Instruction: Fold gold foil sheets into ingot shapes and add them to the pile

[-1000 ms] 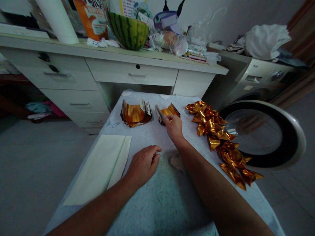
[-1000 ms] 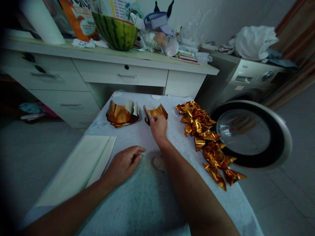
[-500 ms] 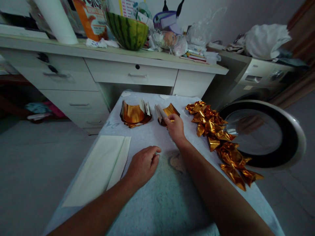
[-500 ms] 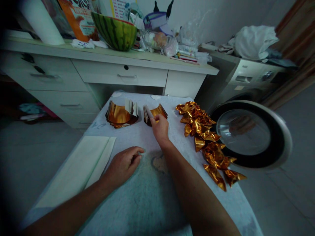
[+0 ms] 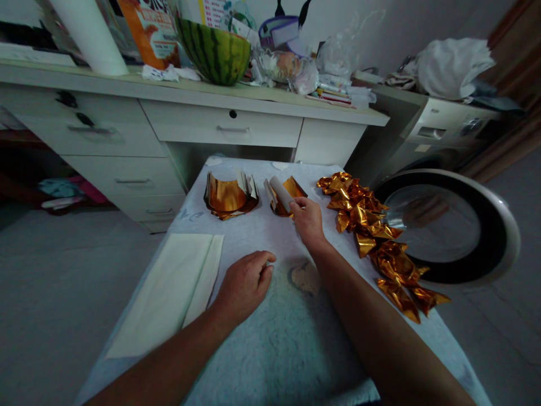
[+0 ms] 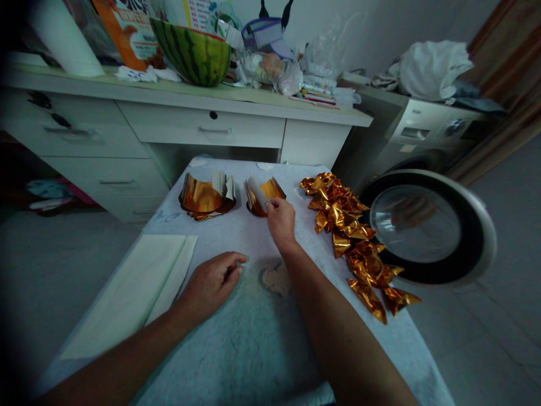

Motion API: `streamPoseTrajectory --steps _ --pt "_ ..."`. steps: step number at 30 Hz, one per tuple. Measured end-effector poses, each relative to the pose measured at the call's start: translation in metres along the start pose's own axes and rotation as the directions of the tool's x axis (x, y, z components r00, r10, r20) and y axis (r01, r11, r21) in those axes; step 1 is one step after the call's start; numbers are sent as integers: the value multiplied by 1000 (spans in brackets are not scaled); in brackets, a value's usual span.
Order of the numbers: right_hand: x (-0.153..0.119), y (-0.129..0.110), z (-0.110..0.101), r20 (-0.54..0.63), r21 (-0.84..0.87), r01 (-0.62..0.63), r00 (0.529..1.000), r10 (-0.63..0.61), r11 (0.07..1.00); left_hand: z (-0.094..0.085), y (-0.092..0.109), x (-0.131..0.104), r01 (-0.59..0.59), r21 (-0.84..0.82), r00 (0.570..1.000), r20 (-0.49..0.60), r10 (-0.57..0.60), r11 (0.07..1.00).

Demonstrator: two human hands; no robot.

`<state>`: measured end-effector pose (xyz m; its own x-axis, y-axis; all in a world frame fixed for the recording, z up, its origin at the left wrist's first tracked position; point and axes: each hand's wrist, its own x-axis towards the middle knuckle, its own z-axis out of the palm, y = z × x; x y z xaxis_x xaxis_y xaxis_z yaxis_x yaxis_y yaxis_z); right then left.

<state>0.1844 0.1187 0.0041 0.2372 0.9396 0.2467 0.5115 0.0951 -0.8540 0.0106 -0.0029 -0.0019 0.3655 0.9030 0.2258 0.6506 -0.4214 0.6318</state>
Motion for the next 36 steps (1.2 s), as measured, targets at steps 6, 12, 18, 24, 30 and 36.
streamPoseTrajectory --steps 6,12,18,24,30,36 --pt "-24 -3 -44 121 -15 34 992 -32 999 -4 1 0 39 -41 999 4 -39 998" --pt "-60 3 -84 308 -59 212 933 -184 976 -4 -1 -2 154 -148 984 -68 -165 977" --pt "-84 9 -87 406 17 248 884 -233 969 -7 -2 0 112 -122 978 -161 -131 986" --pt "-88 10 -86 445 93 244 857 -259 965 -9 -7 -1 89 -93 975 -195 -105 992" --pt "-89 0 -91 482 226 192 830 -281 955 -13 -6 -2 -36 -72 999 -43 33 997" --pt "-73 9 -89 290 19 38 956 -42 999 -17 -1 -3 -129 -90 990 46 134 987"
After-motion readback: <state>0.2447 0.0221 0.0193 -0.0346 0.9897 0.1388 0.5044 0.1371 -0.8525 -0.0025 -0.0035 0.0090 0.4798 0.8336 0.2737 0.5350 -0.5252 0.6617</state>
